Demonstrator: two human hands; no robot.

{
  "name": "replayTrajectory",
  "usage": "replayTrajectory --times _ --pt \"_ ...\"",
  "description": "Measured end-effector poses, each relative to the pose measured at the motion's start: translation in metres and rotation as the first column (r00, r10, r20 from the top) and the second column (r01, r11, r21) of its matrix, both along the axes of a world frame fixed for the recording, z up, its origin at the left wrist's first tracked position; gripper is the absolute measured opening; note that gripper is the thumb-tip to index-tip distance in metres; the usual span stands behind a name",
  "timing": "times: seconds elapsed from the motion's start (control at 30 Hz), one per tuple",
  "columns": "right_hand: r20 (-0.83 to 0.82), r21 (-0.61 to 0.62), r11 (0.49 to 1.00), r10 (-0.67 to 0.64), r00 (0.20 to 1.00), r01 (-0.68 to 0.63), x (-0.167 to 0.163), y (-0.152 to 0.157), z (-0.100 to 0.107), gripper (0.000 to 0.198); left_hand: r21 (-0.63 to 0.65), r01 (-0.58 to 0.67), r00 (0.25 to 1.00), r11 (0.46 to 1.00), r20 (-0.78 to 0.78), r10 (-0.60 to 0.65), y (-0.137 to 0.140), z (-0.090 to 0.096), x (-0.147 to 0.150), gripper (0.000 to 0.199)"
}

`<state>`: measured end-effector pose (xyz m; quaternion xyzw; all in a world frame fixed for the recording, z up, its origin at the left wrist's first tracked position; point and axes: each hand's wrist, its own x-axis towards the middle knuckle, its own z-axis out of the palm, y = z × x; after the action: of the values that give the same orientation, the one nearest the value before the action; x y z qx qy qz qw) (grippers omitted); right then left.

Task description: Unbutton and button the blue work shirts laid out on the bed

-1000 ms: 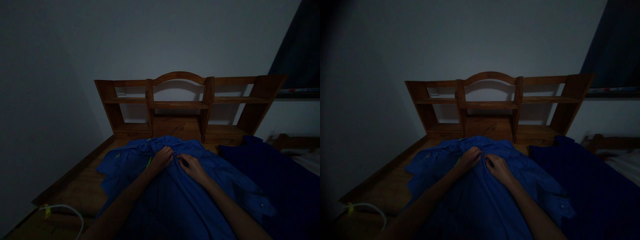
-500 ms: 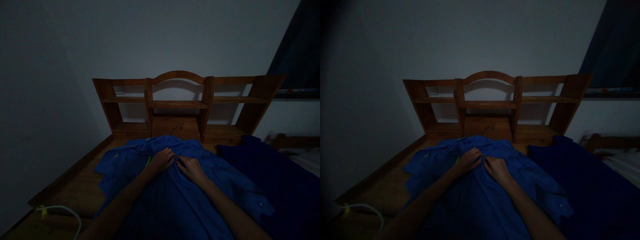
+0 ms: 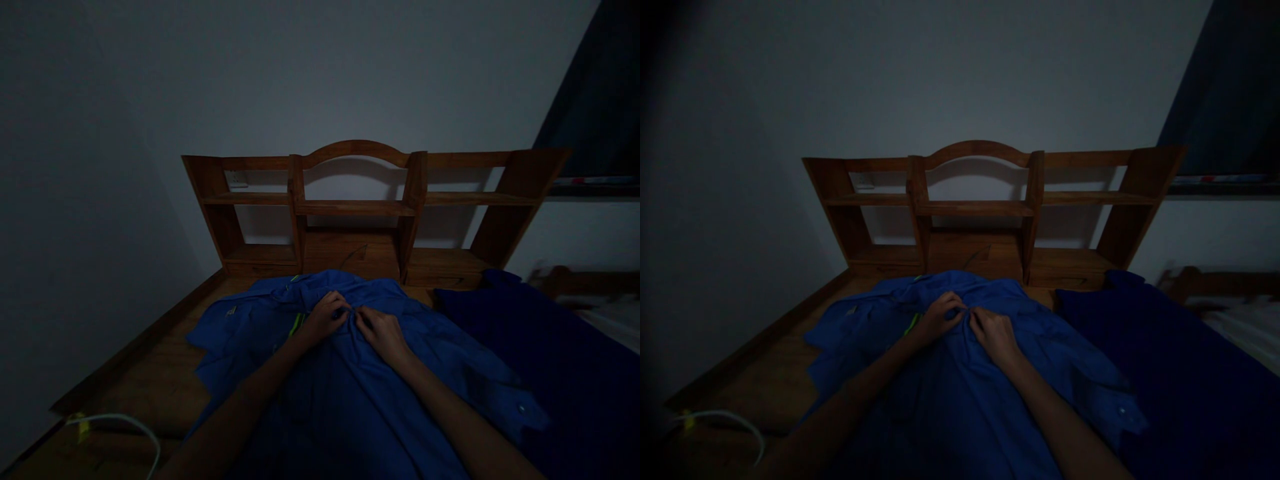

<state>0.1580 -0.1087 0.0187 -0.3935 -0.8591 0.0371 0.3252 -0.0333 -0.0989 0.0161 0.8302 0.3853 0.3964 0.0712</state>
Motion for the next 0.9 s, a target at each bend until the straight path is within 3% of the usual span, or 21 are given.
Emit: replayTrajectory --times 0.2,0.53,0.7,0.8,0.9 --pt "0.048 0.051 0.994 -0.099 0.994 0.097 -0.001 0.001 0.0 0.023 0.023 0.01 0.999 1.0 -0.032 -0.01 -0.002 0.003 0.002 0.018" --pt "0.065 0.115 0.985 -0.139 0.988 0.131 -0.001 -0.001 -0.001 0.024 0.065 0.016 0.984 0.998 -0.18 -0.004 -0.004 0.008 -0.001 0.018" --pt "0.13 0.158 0.949 -0.292 0.947 0.271 0.0 0.005 -0.003 0.028 0.05 0.083 0.963 0.995 -0.262 -0.067 -0.013 0.01 0.01 0.018" --pt "0.139 0.13 0.961 -0.262 0.955 0.244 0.002 0.009 -0.004 0.027 0.036 0.132 0.953 0.991 -0.281 -0.117 -0.018 0.01 0.019 0.02" --pt "0.088 0.089 0.967 -0.245 0.966 0.237 0.003 0.008 -0.001 0.029 0.04 0.078 0.975 0.996 -0.213 -0.067 -0.014 0.007 0.018 0.018"
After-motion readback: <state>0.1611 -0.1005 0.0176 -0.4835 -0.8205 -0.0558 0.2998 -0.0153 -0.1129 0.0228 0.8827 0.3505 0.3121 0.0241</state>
